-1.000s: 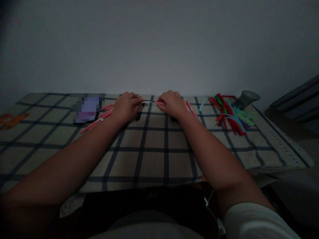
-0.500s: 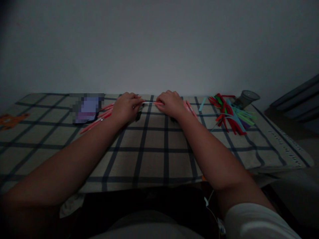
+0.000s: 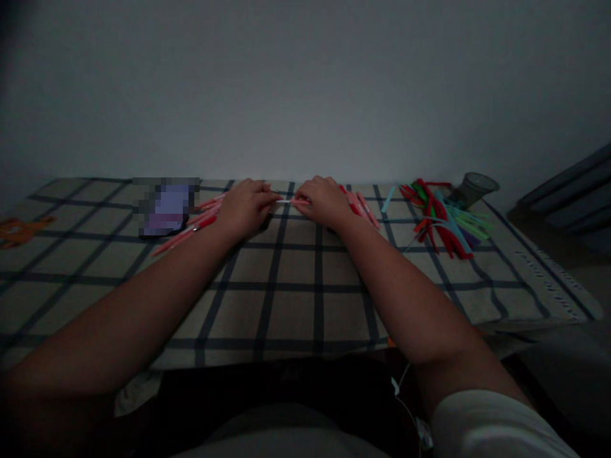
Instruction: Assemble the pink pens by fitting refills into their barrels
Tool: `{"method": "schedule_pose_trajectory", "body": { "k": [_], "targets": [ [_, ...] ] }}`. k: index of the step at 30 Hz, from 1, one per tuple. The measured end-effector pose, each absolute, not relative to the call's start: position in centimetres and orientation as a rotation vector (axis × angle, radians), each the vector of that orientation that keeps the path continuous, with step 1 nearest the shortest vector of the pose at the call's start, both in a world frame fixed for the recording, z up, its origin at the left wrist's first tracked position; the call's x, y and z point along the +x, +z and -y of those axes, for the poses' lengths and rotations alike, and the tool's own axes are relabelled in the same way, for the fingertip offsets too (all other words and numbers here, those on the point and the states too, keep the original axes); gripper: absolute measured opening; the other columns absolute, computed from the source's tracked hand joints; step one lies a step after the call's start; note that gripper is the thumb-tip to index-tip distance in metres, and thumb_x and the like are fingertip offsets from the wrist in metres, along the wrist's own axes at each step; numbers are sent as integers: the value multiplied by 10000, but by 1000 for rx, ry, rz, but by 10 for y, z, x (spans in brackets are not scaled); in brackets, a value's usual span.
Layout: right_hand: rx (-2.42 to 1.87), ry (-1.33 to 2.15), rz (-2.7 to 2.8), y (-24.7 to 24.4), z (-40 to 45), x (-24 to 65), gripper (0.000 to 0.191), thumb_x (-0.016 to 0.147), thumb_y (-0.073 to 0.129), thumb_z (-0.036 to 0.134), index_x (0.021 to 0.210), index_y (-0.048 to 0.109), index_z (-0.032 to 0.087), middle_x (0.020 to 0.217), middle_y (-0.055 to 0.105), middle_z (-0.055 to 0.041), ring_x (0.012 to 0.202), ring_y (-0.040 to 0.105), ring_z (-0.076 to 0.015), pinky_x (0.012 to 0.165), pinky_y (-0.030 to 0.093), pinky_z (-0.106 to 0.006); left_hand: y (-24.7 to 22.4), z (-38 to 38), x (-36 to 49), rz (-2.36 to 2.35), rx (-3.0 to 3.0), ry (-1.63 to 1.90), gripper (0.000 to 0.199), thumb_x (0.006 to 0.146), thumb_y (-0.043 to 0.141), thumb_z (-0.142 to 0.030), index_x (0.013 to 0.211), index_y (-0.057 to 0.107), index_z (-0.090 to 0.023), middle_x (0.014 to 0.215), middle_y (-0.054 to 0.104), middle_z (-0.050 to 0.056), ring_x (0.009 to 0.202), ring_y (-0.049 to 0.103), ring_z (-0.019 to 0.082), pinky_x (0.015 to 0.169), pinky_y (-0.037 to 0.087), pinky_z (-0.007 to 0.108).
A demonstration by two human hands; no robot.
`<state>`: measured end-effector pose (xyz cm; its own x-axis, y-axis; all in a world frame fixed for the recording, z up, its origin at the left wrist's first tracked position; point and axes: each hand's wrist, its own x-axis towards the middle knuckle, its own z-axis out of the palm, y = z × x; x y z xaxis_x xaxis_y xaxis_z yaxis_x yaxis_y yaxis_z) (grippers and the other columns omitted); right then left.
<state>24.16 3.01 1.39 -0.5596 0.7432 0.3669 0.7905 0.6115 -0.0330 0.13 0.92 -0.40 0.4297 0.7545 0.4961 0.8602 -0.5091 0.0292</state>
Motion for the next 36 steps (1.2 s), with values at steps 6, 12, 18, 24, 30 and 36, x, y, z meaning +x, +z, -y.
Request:
{"method": "schedule_pose_trajectory", "body": {
  "k": [6, 12, 18, 24, 30, 36],
  "targets": [
    [-1222, -178, 2484, 12, -31, 242, 284, 1066, 595, 405, 1097, 803, 212, 1140, 775, -147, 1120, 596, -312, 978, 390, -422, -5, -10, 1, 1416, -2453, -680, 344, 1023, 600, -245, 1248, 855, -295, 1165, 783, 112, 1110, 648, 310, 909, 503, 455],
    [-1218, -192, 2491, 14, -28, 240, 273, 1075, 602, 412, 1095, 799, 224, 1143, 785, -139, 1127, 610, -315, 970, 397, -414, -3, -8, 2, 1439, -2459, -681, 338, 1035, 593, -263, 1245, 857, -281, 1183, 776, 126, 1131, 643, 330, 917, 500, 470],
    [-1190, -178, 2491, 13, -26, 238, 282, 1089, 600, 431, 1076, 790, 223, 1146, 788, -137, 1142, 604, -306, 975, 386, -401, -3, -7, 4, 1415, -2480, -648, 350, 1044, 583, -248, 1267, 851, -286, 1167, 773, 118, 1106, 638, 312, 912, 493, 457],
    [-1154, -188, 2492, 8, -31, 238, 286, 1086, 616, 443, 1079, 794, 220, 1117, 789, -132, 1114, 601, -299, 965, 384, -399, -1, -5, 6, 1414, -2480, -620, 335, 1053, 601, -260, 1278, 849, -284, 1177, 780, 111, 1110, 642, 307, 914, 490, 445],
    [-1097, -176, 2476, 4, -34, 239, 282, 1081, 628, 441, 1052, 796, 217, 1091, 788, -126, 1090, 606, -300, 962, 391, -411, -1, -5, 6, 1404, -2483, -589, 330, 1063, 599, -269, 1283, 845, -273, 1194, 786, 104, 1133, 651, 307, 927, 502, 442],
    [-1093, -186, 2487, 4, -33, 238, 281, 1076, 631, 421, 1073, 801, 197, 1100, 791, -135, 1089, 613, -302, 959, 393, -411, -3, -6, 6, 1380, -2493, -606, 344, 1059, 586, -263, 1290, 841, -266, 1196, 785, 109, 1124, 648, 308, 916, 503, 443]
  ]
}}
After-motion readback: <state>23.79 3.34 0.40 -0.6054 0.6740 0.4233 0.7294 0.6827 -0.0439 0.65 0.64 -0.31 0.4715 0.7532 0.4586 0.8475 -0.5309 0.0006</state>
